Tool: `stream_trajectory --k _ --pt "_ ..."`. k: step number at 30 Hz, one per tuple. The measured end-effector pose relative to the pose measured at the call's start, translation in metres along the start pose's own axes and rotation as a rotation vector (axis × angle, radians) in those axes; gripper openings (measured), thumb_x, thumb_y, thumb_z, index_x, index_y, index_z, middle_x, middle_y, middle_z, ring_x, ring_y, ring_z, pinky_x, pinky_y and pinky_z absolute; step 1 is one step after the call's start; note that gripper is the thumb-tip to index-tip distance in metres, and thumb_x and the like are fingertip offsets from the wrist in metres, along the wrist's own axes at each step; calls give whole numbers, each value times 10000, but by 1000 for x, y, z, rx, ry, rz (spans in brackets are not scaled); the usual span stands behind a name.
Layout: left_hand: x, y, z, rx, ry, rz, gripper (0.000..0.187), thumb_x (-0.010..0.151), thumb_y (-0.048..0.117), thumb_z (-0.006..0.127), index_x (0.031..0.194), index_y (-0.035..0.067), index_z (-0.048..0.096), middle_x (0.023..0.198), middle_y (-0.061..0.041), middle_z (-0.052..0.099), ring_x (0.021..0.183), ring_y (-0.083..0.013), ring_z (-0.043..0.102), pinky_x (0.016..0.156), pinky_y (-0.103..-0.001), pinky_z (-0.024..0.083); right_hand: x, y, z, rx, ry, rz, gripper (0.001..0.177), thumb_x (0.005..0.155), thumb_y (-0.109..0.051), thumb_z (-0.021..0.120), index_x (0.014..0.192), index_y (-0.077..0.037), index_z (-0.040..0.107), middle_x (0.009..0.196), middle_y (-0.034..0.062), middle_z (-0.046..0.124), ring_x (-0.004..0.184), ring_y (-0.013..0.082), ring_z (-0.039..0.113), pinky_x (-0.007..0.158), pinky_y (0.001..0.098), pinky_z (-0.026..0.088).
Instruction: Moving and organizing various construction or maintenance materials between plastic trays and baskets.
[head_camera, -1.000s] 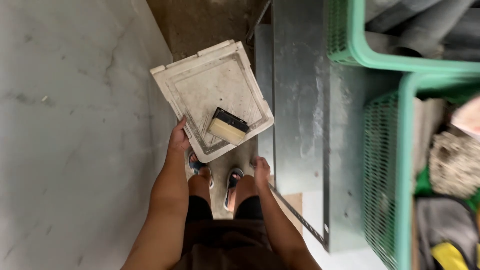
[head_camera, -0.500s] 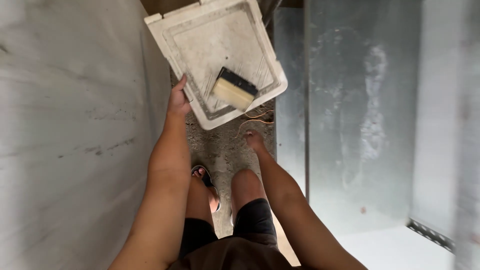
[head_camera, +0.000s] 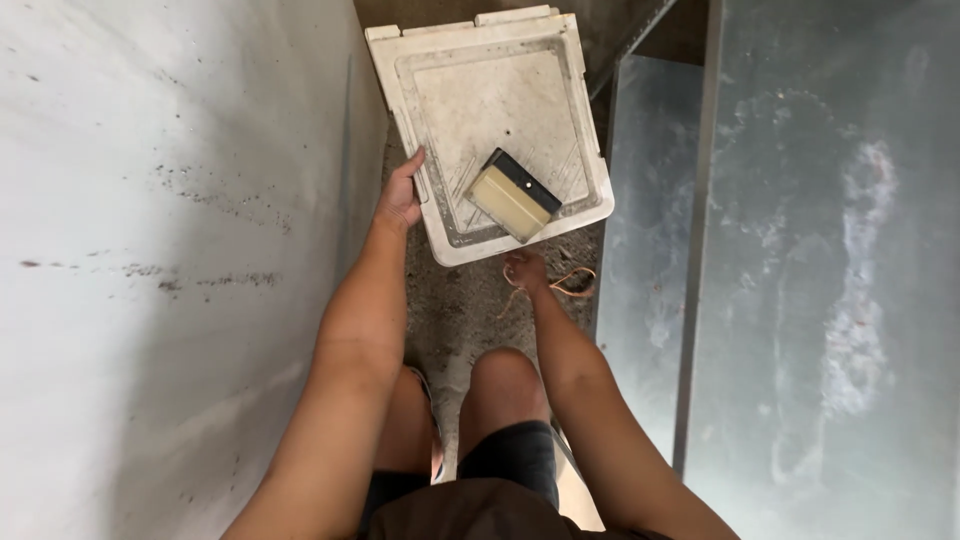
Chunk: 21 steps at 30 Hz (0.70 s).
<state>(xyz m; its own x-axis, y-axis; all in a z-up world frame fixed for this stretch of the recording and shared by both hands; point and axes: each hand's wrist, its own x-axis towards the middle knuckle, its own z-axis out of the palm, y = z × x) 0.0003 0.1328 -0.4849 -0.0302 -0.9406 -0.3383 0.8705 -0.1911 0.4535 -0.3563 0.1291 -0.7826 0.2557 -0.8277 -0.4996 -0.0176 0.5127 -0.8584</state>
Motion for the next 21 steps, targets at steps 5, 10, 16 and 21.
stream_trajectory --k 5,10,16,21 --pt "-42 0 27 1 31 -71 607 982 375 631 1412 -45 542 1349 -214 651 1224 -331 640 1067 -453 516 -200 -153 51 -603 231 15 184 776 -53 700 945 -56 774 835 93 767 700 184 703 585 329 580" --pt "-129 8 73 16 106 -166 606 977 385 658 1399 -40 565 1326 -201 672 1208 -326 651 1070 -453 512 -387 -372 106 -975 -212 385 143 852 -162 717 960 -103 792 802 112 743 683 216 672 620 372 561" --pt "-284 2 133 19 225 -278 558 943 367 686 1379 30 597 1298 -153 694 1166 -306 675 1046 -463 529 -569 -517 122 -750 -394 133 180 833 -69 662 939 -54 807 851 103 809 685 144 732 653 303 589" --pt "-399 10 177 173 323 -469 598 919 407 717 1368 25 613 1265 -160 702 1138 -299 677 1021 -472 533 -678 -573 154 -370 309 -106 479 884 -14 607 1355 -89 652 1330 73 738 648 163 619 608 336 522"
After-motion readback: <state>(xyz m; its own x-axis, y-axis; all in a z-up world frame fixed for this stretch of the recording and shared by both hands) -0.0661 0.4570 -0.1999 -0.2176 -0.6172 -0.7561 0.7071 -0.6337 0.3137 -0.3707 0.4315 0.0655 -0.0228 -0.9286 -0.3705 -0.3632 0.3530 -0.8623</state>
